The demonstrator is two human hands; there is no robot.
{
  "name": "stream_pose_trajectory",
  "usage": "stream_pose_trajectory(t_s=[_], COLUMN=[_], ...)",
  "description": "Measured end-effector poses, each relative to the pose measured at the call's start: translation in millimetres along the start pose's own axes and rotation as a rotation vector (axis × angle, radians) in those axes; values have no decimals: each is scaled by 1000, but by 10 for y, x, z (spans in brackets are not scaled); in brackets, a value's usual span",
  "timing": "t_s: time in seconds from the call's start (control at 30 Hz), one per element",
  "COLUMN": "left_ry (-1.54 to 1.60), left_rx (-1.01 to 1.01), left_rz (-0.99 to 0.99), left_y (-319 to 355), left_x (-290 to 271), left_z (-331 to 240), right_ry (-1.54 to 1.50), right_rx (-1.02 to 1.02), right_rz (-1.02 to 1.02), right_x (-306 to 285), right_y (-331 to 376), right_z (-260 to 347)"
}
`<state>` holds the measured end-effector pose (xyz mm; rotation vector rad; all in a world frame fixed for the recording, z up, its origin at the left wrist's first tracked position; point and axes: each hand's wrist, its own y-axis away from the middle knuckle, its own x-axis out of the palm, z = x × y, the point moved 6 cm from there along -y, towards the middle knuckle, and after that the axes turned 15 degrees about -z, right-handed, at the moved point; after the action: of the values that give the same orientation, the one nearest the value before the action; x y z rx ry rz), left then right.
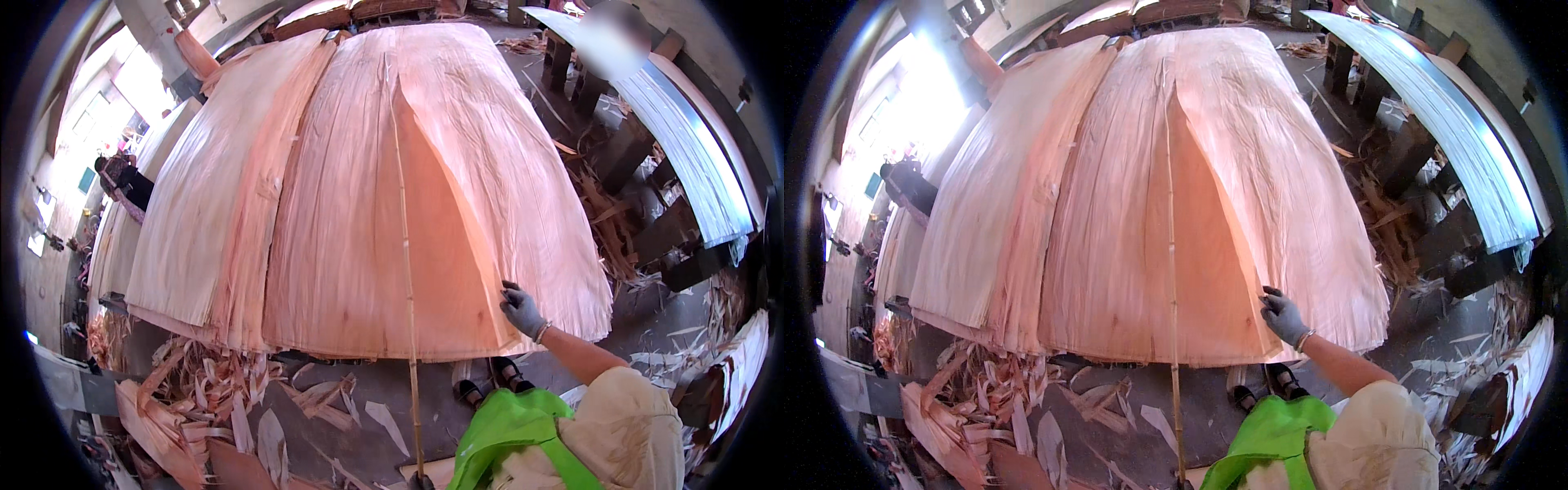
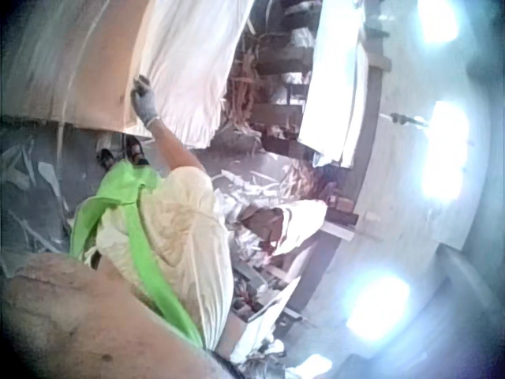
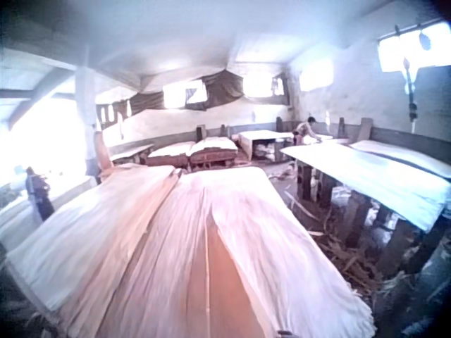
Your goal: The person processes large sheets of wood veneer by marking them with a tool, cutting strips from a stack, and using adhesive tape to secure parts of the sheets while working on a large metal-topped table.
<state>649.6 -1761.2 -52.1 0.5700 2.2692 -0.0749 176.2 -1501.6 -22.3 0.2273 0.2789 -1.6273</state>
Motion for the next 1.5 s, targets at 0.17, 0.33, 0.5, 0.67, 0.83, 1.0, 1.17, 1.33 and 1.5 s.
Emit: stream_pose_trajectory(t_s=[0.17, 0.33, 0.5, 0.67, 0.83, 1.0, 1.17, 1.33, 1.5], left_ry=[-37, -42, -14, 51, 165, 356, 176, 138, -31], left_rx=[20, 91, 232, 384, 316, 376, 569, 667, 789], left_rz=[56, 125, 238, 689, 1247, 1304, 1658, 1768, 1626], left_y=[-64, -110, -170, -49, 550, 1826, 2780, 3306, 3503], left_x=[189, 466, 935, 1878, 2472, 2785, 2556, 2746, 3088], left_z=[-197, -328, -583, -1555, -2223, -2397, -2945, -2930, -2594], right_ry=[-75, -174, 74, 306, 49, 750, 703, 253, 8], right_rx=[-183, -198, -299, -311, -64, 335, 282, 202, 281], right_rz=[96, 215, 359, 550, 51, -60, -249, -353, -297], right_x=[-200, 234, 790, 1220, 61, -1722, -2466, -3417, -4557], right_y=[-30, 29, 204, 382, 62, 773, 1077, 1204, 1266], right_z=[813, 1173, 1587, 1378, 804, 12, -118, -629, -735])
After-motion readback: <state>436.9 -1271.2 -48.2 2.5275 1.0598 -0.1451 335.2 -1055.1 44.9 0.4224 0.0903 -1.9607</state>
